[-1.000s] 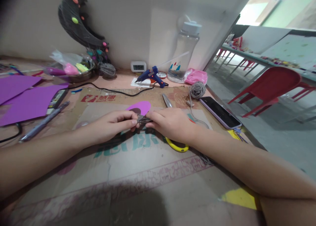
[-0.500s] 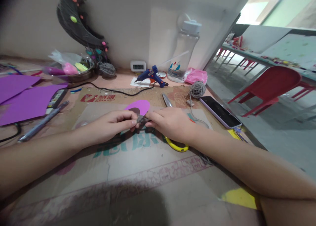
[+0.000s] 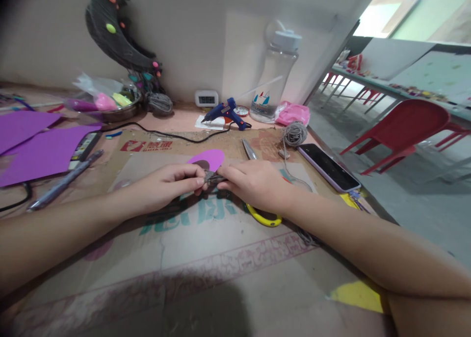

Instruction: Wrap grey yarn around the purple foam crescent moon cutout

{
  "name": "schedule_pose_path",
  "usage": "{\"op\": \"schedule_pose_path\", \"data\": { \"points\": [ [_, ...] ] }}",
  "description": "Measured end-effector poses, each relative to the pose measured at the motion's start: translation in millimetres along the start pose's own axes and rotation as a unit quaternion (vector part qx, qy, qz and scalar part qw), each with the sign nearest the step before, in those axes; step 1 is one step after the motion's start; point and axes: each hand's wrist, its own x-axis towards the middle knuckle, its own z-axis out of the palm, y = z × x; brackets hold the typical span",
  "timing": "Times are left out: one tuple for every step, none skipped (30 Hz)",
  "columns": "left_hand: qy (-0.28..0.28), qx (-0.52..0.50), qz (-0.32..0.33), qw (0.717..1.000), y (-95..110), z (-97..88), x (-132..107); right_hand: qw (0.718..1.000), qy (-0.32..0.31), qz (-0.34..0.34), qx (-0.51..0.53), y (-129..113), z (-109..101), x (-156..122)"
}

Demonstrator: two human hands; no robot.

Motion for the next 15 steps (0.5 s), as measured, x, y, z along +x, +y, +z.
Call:
{"op": "schedule_pose_path", "data": {
  "points": [
    [0.000,0.001,0.001,1.000,0.0,0.1,0.1,1.000,-0.006,0.000,0.002,0.0,-0.2,0.0],
    [-0.001,0.002,0.001,1.000,-0.2,0.2,0.4,1.000,-0.013,0.001,0.003,-0.1,-0.4,0.0],
    [-0.002,0.005,0.001,1.000,-0.5,0.4,0.6,1.000,-0.017,0.001,0.004,-0.2,-0.6,0.0],
    [-0.002,0.009,-0.001,1.000,-0.9,0.6,0.9,1.000,-0.019,0.000,0.005,-0.3,-0.8,0.0],
    [-0.002,0.012,-0.002,1.000,-1.2,0.7,1.1,1.000,-0.018,-0.001,0.004,-0.4,-1.0,0.1],
    [-0.002,0.016,-0.002,1.000,-1.5,0.8,1.3,1.000,-0.016,-0.002,0.003,-0.5,-1.1,0.1],
    [-0.002,0.019,-0.002,1.000,-1.7,0.8,1.4,1.000,-0.014,-0.003,0.002,-0.5,-1.1,0.0],
    [-0.002,0.021,-0.001,1.000,-1.8,0.8,1.4,1.000,-0.013,-0.003,0.001,-0.5,-1.0,0.0],
    [-0.003,0.022,0.001,1.000,-1.7,0.7,1.4,1.000,-0.013,-0.003,0.001,-0.5,-0.8,-0.1],
    [-0.004,0.023,0.002,1.000,-1.6,0.6,1.2,1.000,-0.016,-0.001,0.002,-0.5,-0.5,-0.2],
    [-0.005,0.023,0.003,1.000,-1.4,0.5,1.1,1.000,-0.019,0.000,0.003,-0.4,-0.2,-0.4],
    [-0.005,0.023,0.003,1.000,-1.2,0.4,0.9,1.000,-0.022,0.001,0.004,-0.3,0.0,-0.5],
    [-0.005,0.022,0.004,1.000,-1.1,0.4,0.9,1.000,-0.023,0.001,0.005,-0.2,0.3,-0.6],
    [-0.005,0.021,0.004,1.000,-1.0,0.4,0.9,1.000,-0.021,0.001,0.005,-0.1,0.4,-0.7],
    [-0.004,0.019,0.004,1.000,-1.0,0.4,1.0,1.000,-0.018,0.002,0.005,0.0,0.5,-0.8]
  ]
}}
